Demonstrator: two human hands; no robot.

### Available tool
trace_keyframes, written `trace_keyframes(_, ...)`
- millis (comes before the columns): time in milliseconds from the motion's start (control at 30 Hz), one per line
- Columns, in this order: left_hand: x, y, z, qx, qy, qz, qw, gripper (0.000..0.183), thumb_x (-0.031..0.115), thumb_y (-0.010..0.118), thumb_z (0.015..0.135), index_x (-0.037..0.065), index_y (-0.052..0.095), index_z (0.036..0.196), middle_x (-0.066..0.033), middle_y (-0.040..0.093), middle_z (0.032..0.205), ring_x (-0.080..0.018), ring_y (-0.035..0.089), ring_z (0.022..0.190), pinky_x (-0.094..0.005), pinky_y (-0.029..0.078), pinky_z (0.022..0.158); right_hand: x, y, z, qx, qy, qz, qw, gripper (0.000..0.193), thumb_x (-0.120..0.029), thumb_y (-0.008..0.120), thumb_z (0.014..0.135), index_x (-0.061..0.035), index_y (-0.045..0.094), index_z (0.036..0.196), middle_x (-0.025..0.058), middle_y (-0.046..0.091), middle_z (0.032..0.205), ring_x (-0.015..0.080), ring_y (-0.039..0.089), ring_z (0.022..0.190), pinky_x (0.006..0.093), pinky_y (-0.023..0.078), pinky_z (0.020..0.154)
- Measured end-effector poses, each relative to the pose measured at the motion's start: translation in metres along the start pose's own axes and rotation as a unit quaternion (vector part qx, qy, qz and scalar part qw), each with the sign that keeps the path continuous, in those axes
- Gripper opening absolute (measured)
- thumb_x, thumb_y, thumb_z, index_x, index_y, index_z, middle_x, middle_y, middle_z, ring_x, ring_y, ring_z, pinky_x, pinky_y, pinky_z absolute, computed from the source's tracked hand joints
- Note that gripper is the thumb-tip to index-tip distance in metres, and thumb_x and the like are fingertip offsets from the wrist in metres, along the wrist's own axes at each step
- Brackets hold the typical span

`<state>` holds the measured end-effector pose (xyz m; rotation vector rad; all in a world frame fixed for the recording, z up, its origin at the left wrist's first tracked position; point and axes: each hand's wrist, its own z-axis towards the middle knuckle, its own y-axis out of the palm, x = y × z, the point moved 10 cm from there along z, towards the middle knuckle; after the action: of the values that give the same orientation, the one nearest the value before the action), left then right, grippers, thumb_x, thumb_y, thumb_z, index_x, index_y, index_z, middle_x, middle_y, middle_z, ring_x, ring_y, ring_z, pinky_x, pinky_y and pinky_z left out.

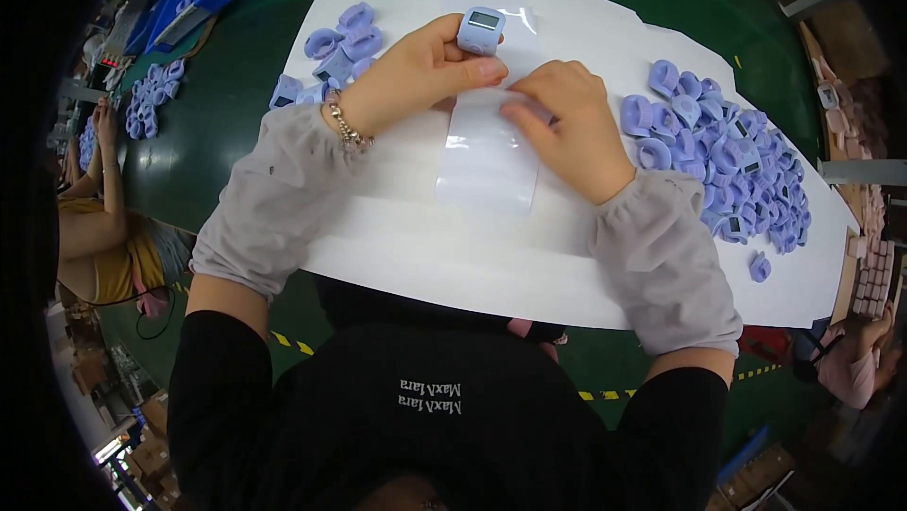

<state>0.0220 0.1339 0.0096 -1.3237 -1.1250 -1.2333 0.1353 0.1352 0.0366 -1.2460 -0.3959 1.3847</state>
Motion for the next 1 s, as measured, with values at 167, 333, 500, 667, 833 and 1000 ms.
trace_keyframes(167, 0.011, -0.002, -0.001, 0.009, 0.07, 0.028, 0.997, 0.043, 0.017, 0.07, 0.082, 0.0, 0.048, 0.115, -0.0088, 0.064, 0.099, -0.0103, 0.061, 0.087, -0.0242, 0.05, 0.077, 0.018, -0.027, -0.004, 0.147, 0.077, 0.042, 0.985, 0.018, -0.006, 0.066, 0.079, -0.0058, 0.066, 0.097, 0.0073, 0.063, 0.094, 0.0245, 0.057, 0.088, 0.0324, 0.041, 0.078)
trace_keyframes(333, 0.006, -0.005, 0.001, 0.02, 0.059, 0.032, 0.998, 0.04, 0.009, 0.066, 0.085, 0.003, 0.046, 0.12, -0.0063, 0.063, 0.103, -0.0103, 0.06, 0.092, -0.0233, 0.051, 0.075, -0.017, -0.04, -0.001, 0.199, -0.046, -0.142, 0.969, 0.017, -0.007, 0.069, 0.075, -0.0089, 0.067, 0.091, 0.0014, 0.062, 0.091, 0.0203, 0.055, 0.084, 0.0337, 0.037, 0.076)
trace_keyframes(500, 0.005, -0.006, 0.0, 0.021, 0.042, 0.029, 0.998, 0.04, 0.01, 0.066, 0.085, 0.003, 0.047, 0.119, -0.0061, 0.063, 0.102, -0.0096, 0.06, 0.091, -0.023, 0.051, 0.075, -0.035, -0.039, -0.002, 0.198, -0.074, -0.215, 0.954, 0.017, -0.006, 0.071, 0.071, -0.0102, 0.067, 0.087, -0.0001, 0.06, 0.089, 0.0183, 0.054, 0.083, 0.0335, 0.035, 0.076)
trace_keyframes(667, 0.013, -0.002, -0.003, 0.022, 0.058, 0.02, 0.998, 0.039, 0.012, 0.067, 0.083, -0.001, 0.05, 0.116, -0.0055, 0.063, 0.095, -0.0088, 0.059, 0.084, -0.0225, 0.05, 0.075, 0.0, -0.036, -0.001, 0.152, 0.053, -0.005, 0.987, 0.011, 0.0, 0.067, 0.074, -0.0042, 0.062, 0.082, 0.0051, 0.058, 0.085, 0.0187, 0.054, 0.081, 0.0291, 0.039, 0.076)
trace_keyframes(833, -0.001, 0.009, -0.002, -0.023, 0.01, -0.034, 0.999, 0.033, 0.018, 0.064, 0.088, 0.0, 0.056, 0.114, -0.0064, 0.063, 0.096, -0.0101, 0.06, 0.086, -0.0233, 0.049, 0.076, 0.019, -0.038, -0.006, 0.184, 0.107, 0.231, 0.95, 0.008, 0.001, 0.061, 0.082, -0.0005, 0.058, 0.089, 0.0068, 0.058, 0.099, 0.0143, 0.052, 0.093, 0.0266, 0.039, 0.085)
trace_keyframes(1000, 0.008, 0.02, -0.006, -0.063, 0.057, 0.023, 0.996, 0.034, 0.012, 0.057, 0.093, -0.001, 0.05, 0.123, -0.0069, 0.062, 0.106, -0.0124, 0.06, 0.1, -0.0249, 0.049, 0.084, 0.019, -0.035, -0.006, 0.196, 0.106, 0.324, 0.92, 0.007, 0.0, 0.058, 0.086, 0.0007, 0.058, 0.093, 0.0085, 0.054, 0.115, 0.0148, 0.05, 0.102, 0.0274, 0.038, 0.09)
